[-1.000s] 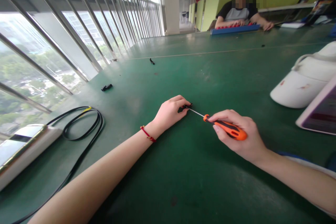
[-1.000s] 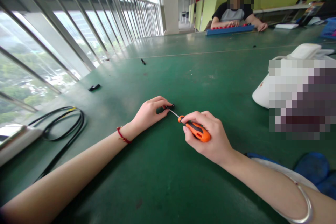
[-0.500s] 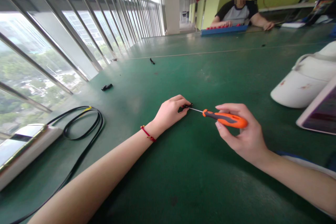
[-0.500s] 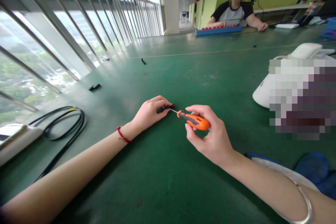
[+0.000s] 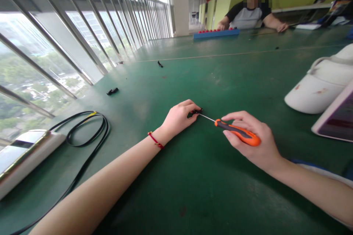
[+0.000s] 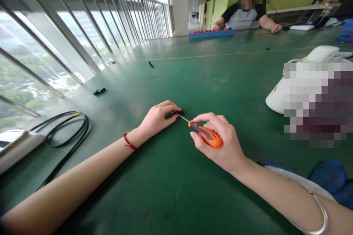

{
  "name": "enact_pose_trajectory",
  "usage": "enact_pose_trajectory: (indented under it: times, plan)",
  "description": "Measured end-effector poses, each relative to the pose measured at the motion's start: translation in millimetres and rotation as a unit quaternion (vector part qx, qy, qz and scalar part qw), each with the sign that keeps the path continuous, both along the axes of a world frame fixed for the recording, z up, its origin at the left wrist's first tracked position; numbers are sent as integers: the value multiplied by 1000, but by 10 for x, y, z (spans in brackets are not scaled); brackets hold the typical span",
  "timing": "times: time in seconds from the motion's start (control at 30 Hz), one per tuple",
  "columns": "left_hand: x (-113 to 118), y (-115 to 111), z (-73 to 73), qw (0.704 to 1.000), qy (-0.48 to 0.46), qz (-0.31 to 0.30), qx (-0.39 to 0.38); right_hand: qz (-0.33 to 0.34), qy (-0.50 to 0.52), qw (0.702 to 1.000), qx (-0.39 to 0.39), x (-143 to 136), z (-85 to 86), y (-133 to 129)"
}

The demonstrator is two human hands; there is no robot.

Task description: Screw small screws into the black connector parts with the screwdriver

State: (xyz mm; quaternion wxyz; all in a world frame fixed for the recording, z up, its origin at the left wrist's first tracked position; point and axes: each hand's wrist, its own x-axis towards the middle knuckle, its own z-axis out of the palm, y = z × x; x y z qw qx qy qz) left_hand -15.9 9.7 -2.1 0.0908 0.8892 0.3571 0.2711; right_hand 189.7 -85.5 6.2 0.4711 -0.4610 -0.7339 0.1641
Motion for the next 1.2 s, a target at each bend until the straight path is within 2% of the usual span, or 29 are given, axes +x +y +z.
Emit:
enact_pose_trajectory:
  times: [0.17, 0.33, 0.5, 0.67, 0.83, 1.03, 1.1, 1.2]
  plan:
    - [1, 2, 0, 1000, -1, 0, 3, -31, 20, 996, 78, 4, -2, -3]
    - [-2, 7, -4, 1000, 2, 2, 1, -13, -20, 1000, 3, -2, 1, -10]
    - [-2, 9, -9, 1000, 0, -1, 4, -36, 15, 996, 75, -3, -4, 7]
    - [-3, 5, -6, 1000, -3, 0, 2, -2, -11, 1000, -13, -4, 0, -11]
    - [-5, -2, -1, 1000, 0, 1, 0, -29, -8, 996, 85, -5, -2, -9]
    - [-5, -6, 0, 1000, 1, 2, -1, -13, -18, 1000, -6, -10, -18, -1]
    - [-4, -8, 4, 1000, 1, 2, -2, -18, -17, 1000, 12, -10, -19, -7]
    - [-1, -11, 12, 1000, 2, 4, -2, -36, -9, 996, 78, -2, -16, -12]
